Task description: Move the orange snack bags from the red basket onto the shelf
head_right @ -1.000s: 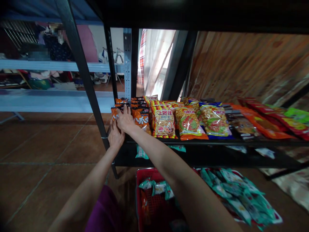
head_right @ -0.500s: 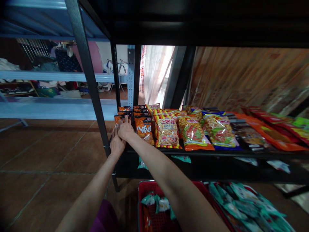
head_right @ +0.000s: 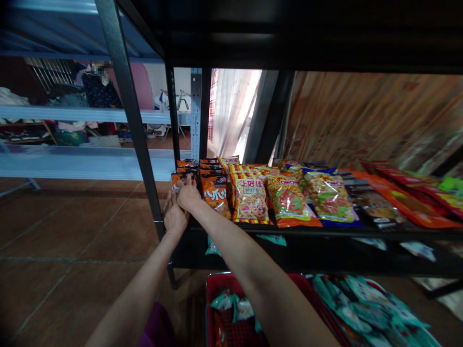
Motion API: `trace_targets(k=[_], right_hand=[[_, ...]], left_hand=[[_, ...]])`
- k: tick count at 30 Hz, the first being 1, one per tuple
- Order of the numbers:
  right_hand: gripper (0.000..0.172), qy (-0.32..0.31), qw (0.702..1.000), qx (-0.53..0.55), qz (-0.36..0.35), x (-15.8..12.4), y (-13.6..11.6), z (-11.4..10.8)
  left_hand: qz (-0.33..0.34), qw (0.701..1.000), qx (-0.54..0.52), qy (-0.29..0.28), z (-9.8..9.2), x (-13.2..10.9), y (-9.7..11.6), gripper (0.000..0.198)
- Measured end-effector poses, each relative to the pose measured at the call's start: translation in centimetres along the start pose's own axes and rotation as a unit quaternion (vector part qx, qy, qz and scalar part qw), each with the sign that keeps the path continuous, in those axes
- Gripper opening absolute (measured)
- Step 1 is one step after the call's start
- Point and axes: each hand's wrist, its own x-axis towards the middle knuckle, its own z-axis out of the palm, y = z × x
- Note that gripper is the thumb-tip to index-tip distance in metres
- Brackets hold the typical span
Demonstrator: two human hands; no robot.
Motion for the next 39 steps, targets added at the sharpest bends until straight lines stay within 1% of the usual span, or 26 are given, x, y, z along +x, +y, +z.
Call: trace_targets(k=[6,10,13,15,18,20,22,26,29,32,35,39], right_hand=[[0.047,0.007,1.0,0.017,0.025,-0.7,-0.2,-1.0],[0.049,0.005,0.999,0.018,0.047,-0.9,-0.2,-0.9],[0.05,-0.002,0.999,0.005,0.044,-0.9,0.0,-0.8],[0.05,0.01,0.999,-0.001,0.035,-0.8,0.1,-0.9],[0.05,0.049,0.999,-0.006,0.017,0.0,0.4,-1.5],[0.048,0.072,0.997,-0.013,0.003,1.2,0.8,-2.1],[0.045,0.081,0.996,-0.026,-0.002,2.9,1.4,-2.7],[0.043,0.065,0.996,-0.055,-0.004,6.9,2.6,-3.5],[0.041,0.014,0.995,-0.091,-0.032,9.7,3.2,-3.4],[0.036,-0.044,0.991,-0.113,-0.064,12.0,3.2,-3.0],[0.034,-0.063,0.989,-0.113,-0.075,14.0,3.1,-2.4],[0.038,-0.087,0.99,-0.097,-0.061,16.0,3.2,-1.6]], left_hand=[[-0.01,1.0,-0.007,0.017,0.1,-0.3,0.2,0.055],[0.007,1.0,-0.002,0.011,0.0,-0.4,0.2,0.062],[0.012,1.0,-0.001,0.014,0.1,-0.4,0.1,0.068],[0.015,1.0,0.002,0.022,0.3,-0.4,0.1,0.069],[0.01,0.999,0.009,0.034,0.4,-0.4,0.3,0.068],[0.005,0.999,0.019,0.041,0.4,-0.4,0.5,0.067],[0.007,0.998,0.034,0.044,0.5,-0.4,0.6,0.066],[0.014,0.997,0.06,0.041,0.8,-0.5,0.6,0.062],[0.017,0.997,0.067,0.039,0.8,-0.5,0.6,0.062],[0.019,0.997,0.065,0.032,0.6,-0.5,0.8,0.06],[0.02,0.998,0.061,0.026,0.5,-0.5,0.9,0.06],[0.012,0.998,0.058,0.022,0.7,-0.4,0.8,0.06]])
